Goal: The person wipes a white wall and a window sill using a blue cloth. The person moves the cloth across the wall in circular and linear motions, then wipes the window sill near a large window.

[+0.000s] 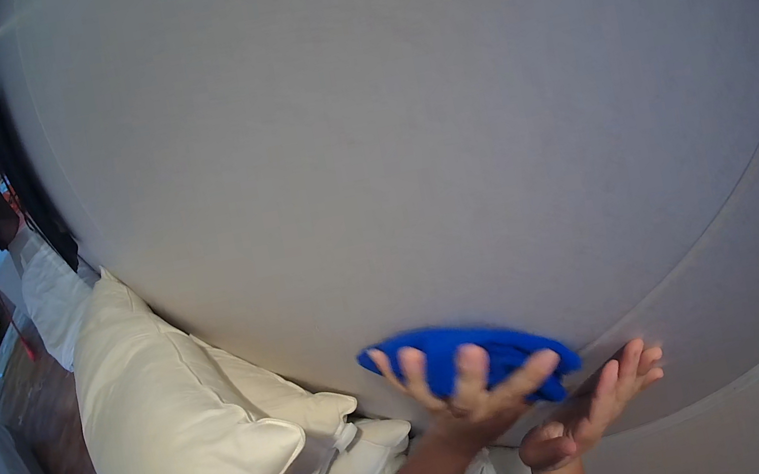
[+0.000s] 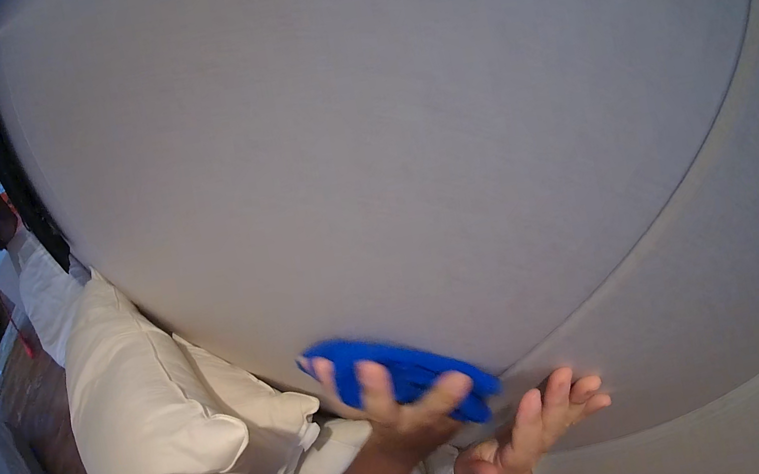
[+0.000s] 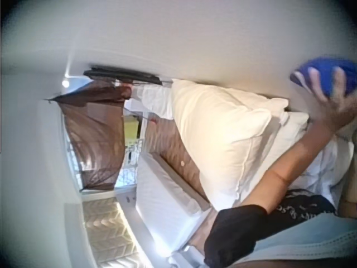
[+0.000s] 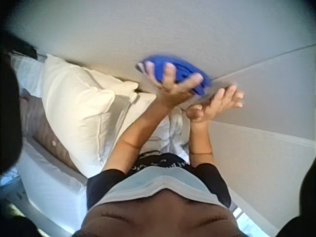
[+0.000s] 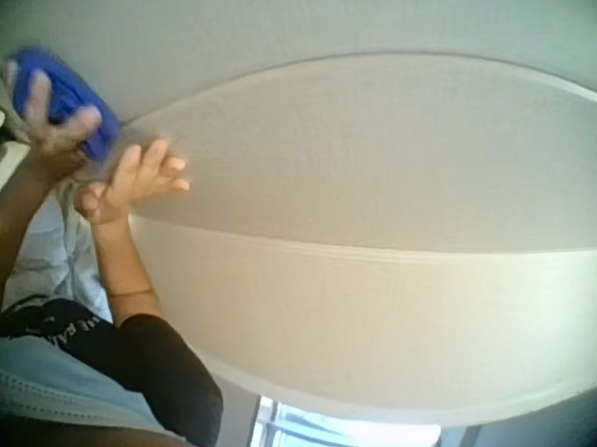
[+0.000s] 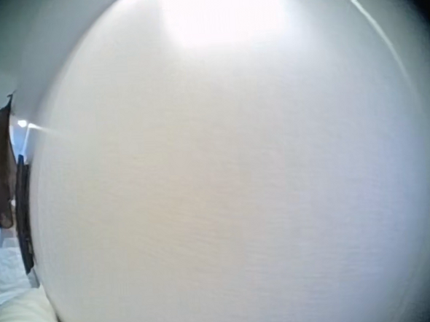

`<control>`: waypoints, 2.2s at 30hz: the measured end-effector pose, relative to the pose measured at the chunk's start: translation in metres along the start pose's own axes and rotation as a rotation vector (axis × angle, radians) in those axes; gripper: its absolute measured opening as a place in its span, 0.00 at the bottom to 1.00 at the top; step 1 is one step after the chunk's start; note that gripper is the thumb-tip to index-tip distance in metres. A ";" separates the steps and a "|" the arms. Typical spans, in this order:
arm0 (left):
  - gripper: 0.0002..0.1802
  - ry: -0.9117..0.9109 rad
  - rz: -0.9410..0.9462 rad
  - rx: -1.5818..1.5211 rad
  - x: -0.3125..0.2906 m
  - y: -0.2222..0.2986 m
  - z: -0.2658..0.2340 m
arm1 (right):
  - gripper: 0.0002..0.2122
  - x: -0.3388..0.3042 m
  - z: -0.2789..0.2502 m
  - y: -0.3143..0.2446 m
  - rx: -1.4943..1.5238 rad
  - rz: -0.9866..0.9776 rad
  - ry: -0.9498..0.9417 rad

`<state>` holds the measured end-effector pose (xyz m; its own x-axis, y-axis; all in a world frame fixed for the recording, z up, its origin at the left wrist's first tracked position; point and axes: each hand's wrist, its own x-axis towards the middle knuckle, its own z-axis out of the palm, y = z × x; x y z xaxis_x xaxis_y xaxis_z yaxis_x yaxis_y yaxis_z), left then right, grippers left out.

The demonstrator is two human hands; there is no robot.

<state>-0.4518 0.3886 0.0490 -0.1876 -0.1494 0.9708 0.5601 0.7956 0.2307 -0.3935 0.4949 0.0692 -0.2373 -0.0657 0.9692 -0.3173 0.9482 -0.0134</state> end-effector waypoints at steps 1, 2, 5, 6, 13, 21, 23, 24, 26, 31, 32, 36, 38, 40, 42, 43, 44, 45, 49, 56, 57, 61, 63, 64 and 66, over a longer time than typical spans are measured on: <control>0.28 -0.010 -0.081 -0.057 0.008 -0.009 -0.002 | 0.33 -0.001 -0.002 0.004 -0.042 -0.014 -0.009; 0.32 -0.016 -0.156 -0.100 0.018 -0.019 -0.005 | 0.33 0.000 0.000 0.005 -0.062 -0.042 0.000; 0.37 -0.005 -0.282 -0.105 0.039 -0.036 -0.008 | 0.32 0.007 0.011 0.007 -0.085 -0.127 0.038; 0.38 0.007 -0.309 -0.091 0.043 -0.035 -0.008 | 0.31 0.008 0.013 0.006 -0.056 -0.134 0.054; 0.29 0.003 0.047 -0.095 0.013 0.035 0.003 | 0.33 -0.013 0.021 0.002 0.082 -0.078 0.181; 0.32 0.121 -0.256 -0.199 0.029 -0.043 -0.002 | 0.34 -0.003 0.014 0.011 0.052 -0.207 0.073; 0.37 0.068 -0.221 -0.129 0.027 -0.048 -0.006 | 0.35 -0.001 0.015 0.009 0.036 -0.199 0.067; 0.38 0.044 -0.214 -0.102 0.021 -0.045 -0.008 | 0.35 -0.002 0.015 0.008 0.033 -0.189 0.059; 0.36 0.000 -0.189 -0.066 0.005 -0.032 -0.007 | 0.35 -0.004 0.013 0.009 0.026 -0.176 0.048; 0.27 -0.103 -0.005 -0.004 -0.062 -0.003 -0.007 | 0.31 -0.006 0.012 0.009 0.023 -0.203 0.038; 0.25 -0.105 0.003 -0.008 -0.063 -0.004 -0.007 | 0.29 -0.005 0.011 0.010 -0.011 -0.220 0.039; 0.25 -0.050 -0.070 -0.016 -0.056 -0.039 -0.004 | 0.20 0.004 0.007 0.008 -0.134 -0.268 -0.013; 0.31 -0.005 -0.156 -0.064 -0.051 -0.062 -0.004 | 0.17 0.006 0.009 0.006 -0.137 -0.265 -0.022; 0.38 0.038 -0.203 -0.095 -0.038 -0.077 -0.005 | 0.17 0.006 0.012 0.002 -0.122 -0.240 -0.035; 0.39 0.007 -0.198 -0.055 -0.036 -0.079 -0.007 | 0.16 0.002 0.021 -0.011 -0.099 -0.194 -0.057; 0.39 -0.026 -0.218 -0.037 -0.035 -0.072 -0.010 | 0.16 -0.001 0.026 -0.017 -0.085 -0.175 -0.081; 0.39 -0.055 -0.237 -0.011 -0.035 -0.067 -0.013 | 0.16 -0.005 0.031 -0.025 -0.062 -0.157 -0.102; 0.34 -0.025 -0.200 -0.020 -0.040 -0.065 -0.011 | 0.16 -0.011 0.033 -0.030 -0.039 -0.150 -0.133; 0.21 0.054 -0.073 -0.012 -0.046 -0.071 -0.002 | 0.17 -0.032 0.041 -0.042 0.024 -0.132 -0.190; 0.32 0.141 -0.332 -0.069 0.011 -0.113 -0.012 | 0.19 -0.022 0.048 -0.040 0.044 -0.179 -0.156; 0.36 0.176 -0.418 -0.079 0.018 -0.118 -0.010 | 0.18 -0.025 0.050 -0.039 0.088 -0.175 -0.120; 0.34 0.130 -0.554 -0.049 0.044 -0.101 -0.013 | 0.18 -0.018 0.055 -0.047 0.193 -0.220 -0.081; 0.30 0.115 -0.338 -0.059 0.058 -0.101 -0.013 | 0.18 -0.014 0.059 -0.051 0.232 -0.231 -0.072; 0.27 0.114 -0.250 -0.059 0.068 -0.101 -0.014 | 0.19 -0.012 0.061 -0.053 0.254 -0.216 -0.061; 0.25 0.112 -0.132 -0.029 0.091 -0.105 -0.025 | 0.20 -0.008 0.065 -0.063 0.263 -0.187 -0.071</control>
<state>-0.5076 0.2771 0.1145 -0.1708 -0.3171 0.9329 0.5597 0.7480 0.3567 -0.4313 0.4160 0.0463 -0.2127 -0.2612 0.9416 -0.5854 0.8056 0.0912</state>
